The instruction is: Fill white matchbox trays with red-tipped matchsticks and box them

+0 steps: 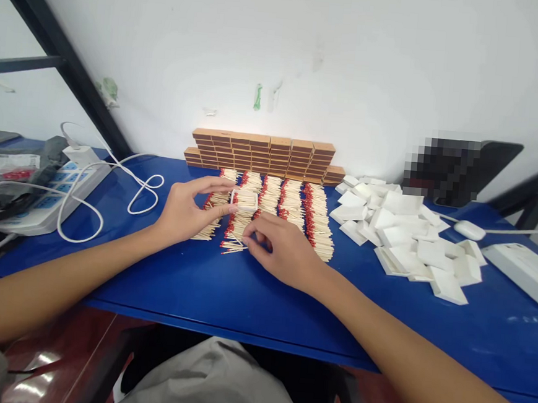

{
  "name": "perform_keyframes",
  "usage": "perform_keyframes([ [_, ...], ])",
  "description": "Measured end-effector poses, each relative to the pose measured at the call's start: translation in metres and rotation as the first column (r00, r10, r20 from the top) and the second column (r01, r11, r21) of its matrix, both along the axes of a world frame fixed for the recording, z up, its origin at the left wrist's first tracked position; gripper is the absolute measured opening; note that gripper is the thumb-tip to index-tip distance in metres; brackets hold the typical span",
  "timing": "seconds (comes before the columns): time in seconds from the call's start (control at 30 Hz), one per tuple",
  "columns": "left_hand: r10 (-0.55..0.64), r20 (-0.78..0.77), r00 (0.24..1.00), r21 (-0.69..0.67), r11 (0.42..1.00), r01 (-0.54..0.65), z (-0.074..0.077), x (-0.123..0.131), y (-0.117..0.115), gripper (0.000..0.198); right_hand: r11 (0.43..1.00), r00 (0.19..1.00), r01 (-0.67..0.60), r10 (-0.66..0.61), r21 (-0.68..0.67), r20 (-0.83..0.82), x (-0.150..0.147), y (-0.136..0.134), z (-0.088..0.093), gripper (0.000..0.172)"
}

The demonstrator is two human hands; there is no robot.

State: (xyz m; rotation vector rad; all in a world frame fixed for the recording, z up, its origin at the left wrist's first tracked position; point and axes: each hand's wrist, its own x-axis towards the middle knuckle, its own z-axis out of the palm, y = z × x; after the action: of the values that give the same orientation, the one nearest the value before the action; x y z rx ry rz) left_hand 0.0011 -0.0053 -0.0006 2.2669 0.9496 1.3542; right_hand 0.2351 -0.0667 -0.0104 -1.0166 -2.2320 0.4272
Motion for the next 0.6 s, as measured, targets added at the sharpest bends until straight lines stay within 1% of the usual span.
perform_keyframes([
  [0.13,-0.009,0.006,1.000,-0.011,1.000,0.009,-0.0001,0.0003,-0.0003,0.042,0.995,0.995,-0.030,0.039,-0.094,0.088,-0.0041,-0.0023,-0.0049,0.006],
  [0.33,-0.022,-0.004,1.000,0.005,1.000,0.022,0.0004,0.0014,-0.0014,0.043,0.985,0.982,-0.013,0.045,-0.172,0.185,-0.0008,-0.0005,-0.0009,0.009],
  [0.47,-0.032,-0.005,0.999,0.019,0.999,0.032,-0.0007,0.0013,-0.0012,0.043,0.982,0.978,-0.009,0.048,-0.190,0.204,0.0010,-0.0011,0.0018,0.010],
  [0.6,-0.025,-0.021,0.999,0.034,0.999,0.026,-0.0014,0.0013,-0.0010,0.043,0.985,0.984,-0.034,0.062,-0.167,0.165,-0.0013,-0.0034,0.0020,0.010],
])
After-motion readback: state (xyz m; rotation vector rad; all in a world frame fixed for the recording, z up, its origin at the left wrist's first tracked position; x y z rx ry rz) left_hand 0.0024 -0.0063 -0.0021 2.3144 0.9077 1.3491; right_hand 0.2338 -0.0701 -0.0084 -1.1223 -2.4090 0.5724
